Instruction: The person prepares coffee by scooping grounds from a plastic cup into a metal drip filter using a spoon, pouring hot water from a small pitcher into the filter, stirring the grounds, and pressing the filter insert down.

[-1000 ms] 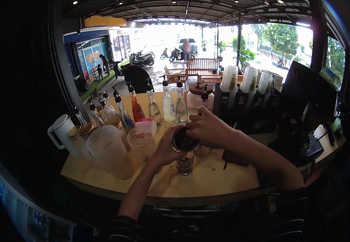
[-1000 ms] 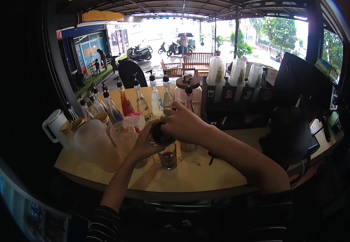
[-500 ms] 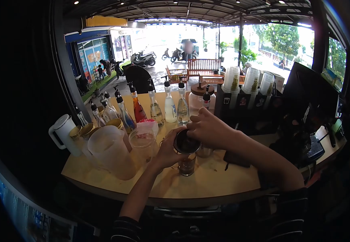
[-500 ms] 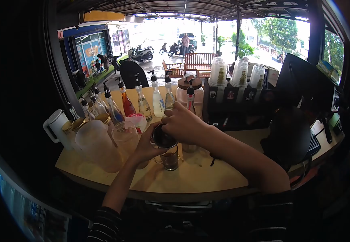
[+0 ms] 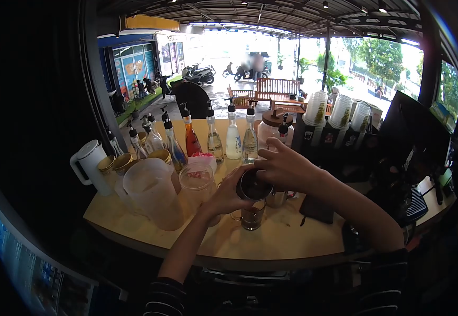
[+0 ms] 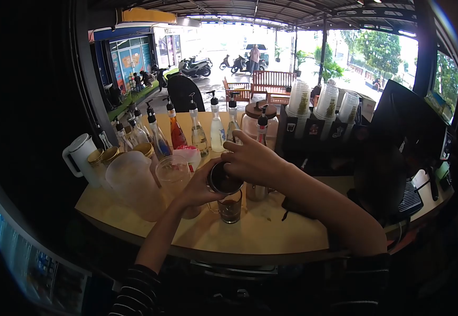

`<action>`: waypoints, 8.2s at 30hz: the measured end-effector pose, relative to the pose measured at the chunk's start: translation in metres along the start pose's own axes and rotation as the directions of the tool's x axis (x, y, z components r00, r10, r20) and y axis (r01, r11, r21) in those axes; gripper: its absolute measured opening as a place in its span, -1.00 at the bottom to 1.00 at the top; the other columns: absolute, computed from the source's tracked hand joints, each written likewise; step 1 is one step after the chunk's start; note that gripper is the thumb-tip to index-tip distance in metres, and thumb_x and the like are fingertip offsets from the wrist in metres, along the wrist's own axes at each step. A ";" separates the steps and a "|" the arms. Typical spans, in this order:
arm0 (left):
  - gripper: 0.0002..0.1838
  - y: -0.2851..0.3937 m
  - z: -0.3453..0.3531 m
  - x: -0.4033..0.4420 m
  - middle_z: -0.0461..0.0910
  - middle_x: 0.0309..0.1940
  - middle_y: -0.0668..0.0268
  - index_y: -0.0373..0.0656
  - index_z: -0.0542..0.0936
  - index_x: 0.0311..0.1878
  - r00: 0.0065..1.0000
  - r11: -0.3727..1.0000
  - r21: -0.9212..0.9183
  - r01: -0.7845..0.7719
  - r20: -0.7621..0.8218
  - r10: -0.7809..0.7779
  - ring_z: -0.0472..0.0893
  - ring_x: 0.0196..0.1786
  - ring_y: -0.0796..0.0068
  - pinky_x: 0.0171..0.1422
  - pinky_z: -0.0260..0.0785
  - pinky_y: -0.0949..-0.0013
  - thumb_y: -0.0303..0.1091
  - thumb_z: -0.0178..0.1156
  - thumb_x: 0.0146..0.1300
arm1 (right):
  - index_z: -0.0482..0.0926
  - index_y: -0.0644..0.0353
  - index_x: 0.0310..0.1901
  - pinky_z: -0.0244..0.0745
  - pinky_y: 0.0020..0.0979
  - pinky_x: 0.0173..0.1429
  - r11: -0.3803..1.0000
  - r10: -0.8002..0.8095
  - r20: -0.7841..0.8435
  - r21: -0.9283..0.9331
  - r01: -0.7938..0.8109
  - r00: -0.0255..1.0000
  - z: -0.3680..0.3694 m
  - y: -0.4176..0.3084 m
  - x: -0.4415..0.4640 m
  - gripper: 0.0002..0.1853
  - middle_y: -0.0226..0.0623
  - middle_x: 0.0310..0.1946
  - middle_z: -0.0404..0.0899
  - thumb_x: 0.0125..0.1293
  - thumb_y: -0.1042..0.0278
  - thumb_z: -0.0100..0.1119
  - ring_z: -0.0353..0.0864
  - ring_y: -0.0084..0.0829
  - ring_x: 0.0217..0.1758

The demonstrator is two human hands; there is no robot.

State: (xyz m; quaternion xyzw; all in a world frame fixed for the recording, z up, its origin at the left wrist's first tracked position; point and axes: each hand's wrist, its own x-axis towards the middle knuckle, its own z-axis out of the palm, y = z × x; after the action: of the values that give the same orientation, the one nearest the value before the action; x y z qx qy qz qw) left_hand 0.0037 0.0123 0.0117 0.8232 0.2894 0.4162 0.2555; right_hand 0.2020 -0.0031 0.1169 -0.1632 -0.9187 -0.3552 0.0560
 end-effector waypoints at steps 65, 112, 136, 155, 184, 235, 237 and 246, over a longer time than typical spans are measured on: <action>-0.10 0.005 0.057 -0.008 0.30 0.01 0.15 -0.23 0.26 0.07 0.791 0.997 -0.002 0.080 -0.609 -0.065 0.36 0.08 0.20 0.20 0.22 0.16 -0.20 0.59 -0.33 | 0.47 0.08 -0.36 0.24 -0.37 -0.21 0.895 0.440 -0.242 0.190 -0.403 0.865 0.018 -0.058 -0.010 -0.73 -0.41 -0.38 0.37 -0.17 0.34 0.27 0.42 -0.43 -0.28; -0.07 0.009 0.054 -0.013 0.34 0.05 0.14 -0.21 0.26 0.13 0.816 0.988 0.031 0.152 -0.568 -0.108 0.30 0.18 0.15 0.30 0.15 0.12 -0.18 0.59 -0.32 | 0.48 0.09 -0.31 0.27 -0.33 -0.23 0.858 0.513 -0.272 0.197 -0.475 0.814 0.021 -0.065 -0.012 -0.72 -0.40 -0.35 0.39 -0.14 0.35 0.28 0.44 -0.42 -0.29; -0.08 -0.001 0.053 -0.011 0.34 0.07 0.15 -0.14 0.25 0.17 0.863 0.998 -0.057 0.017 -0.503 -0.043 0.36 0.20 0.14 0.33 0.20 0.12 -0.29 0.58 -0.30 | 0.51 0.11 -0.32 0.25 -0.35 -0.19 0.889 0.441 -0.263 0.256 -0.379 0.858 0.017 -0.060 -0.032 -0.79 -0.40 -0.35 0.41 -0.08 0.41 0.22 0.47 -0.46 -0.26; -0.03 0.011 0.021 -0.013 0.39 0.20 0.21 -0.15 0.33 0.27 0.967 0.992 0.085 -0.091 -0.230 0.109 0.39 0.29 0.26 0.38 0.23 0.20 -0.30 0.60 -0.31 | 0.52 0.07 -0.33 0.26 -0.36 -0.06 0.953 0.290 -0.222 0.161 -0.258 0.931 0.019 -0.041 -0.035 -0.82 -0.46 -0.28 0.46 -0.04 0.37 0.23 0.47 -0.48 -0.16; -0.03 0.002 -0.002 0.000 0.35 0.20 0.11 -0.14 0.26 0.26 0.993 0.986 0.124 -0.110 0.043 0.106 0.30 0.30 -0.06 0.42 0.14 0.05 -0.24 0.49 -0.34 | 0.61 0.03 -0.41 0.20 -0.27 0.33 0.985 -0.170 -0.095 -0.015 0.169 0.981 0.004 -0.011 -0.009 -0.95 -0.50 -0.24 0.51 0.11 0.34 0.17 0.45 -0.52 0.06; -0.05 0.000 0.023 -0.007 0.42 0.11 0.16 -0.16 0.30 0.26 0.974 0.995 -0.091 -0.036 -0.225 0.015 0.50 0.17 0.30 0.28 0.36 0.24 -0.29 0.56 -0.30 | 0.57 -0.01 -0.29 0.30 -0.34 0.03 0.968 0.174 -0.175 0.211 -0.136 0.969 0.021 -0.009 -0.027 -0.87 -0.46 -0.19 0.46 0.07 0.36 0.19 0.49 -0.49 -0.02; -0.06 0.001 0.027 -0.008 0.44 0.08 0.17 -0.17 0.31 0.25 0.964 0.990 -0.140 -0.019 -0.265 -0.018 0.51 0.15 0.31 0.26 0.37 0.25 -0.29 0.56 -0.29 | 0.57 -0.01 -0.30 0.30 -0.35 0.02 0.973 0.152 -0.202 0.201 -0.111 0.968 0.026 -0.020 -0.029 -0.87 -0.46 -0.19 0.46 0.07 0.36 0.19 0.49 -0.48 -0.02; -0.15 -0.013 0.052 -0.004 0.39 0.00 0.17 -0.16 0.34 0.07 0.868 0.997 0.083 0.001 -0.495 0.041 0.50 0.07 0.27 0.20 0.38 0.21 -0.21 0.61 -0.33 | 0.54 0.05 -0.23 0.32 -0.35 -0.09 0.942 0.324 -0.259 0.178 -0.285 0.910 0.034 -0.041 -0.033 -0.82 -0.41 -0.18 0.45 0.08 0.34 0.19 0.52 -0.47 -0.12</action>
State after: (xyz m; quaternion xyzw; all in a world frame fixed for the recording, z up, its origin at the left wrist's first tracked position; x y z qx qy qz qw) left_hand 0.0414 0.0097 -0.0259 0.7013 0.3533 0.6043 0.1350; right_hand 0.2200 -0.0176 0.0588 -0.2479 -0.8862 -0.2985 0.2530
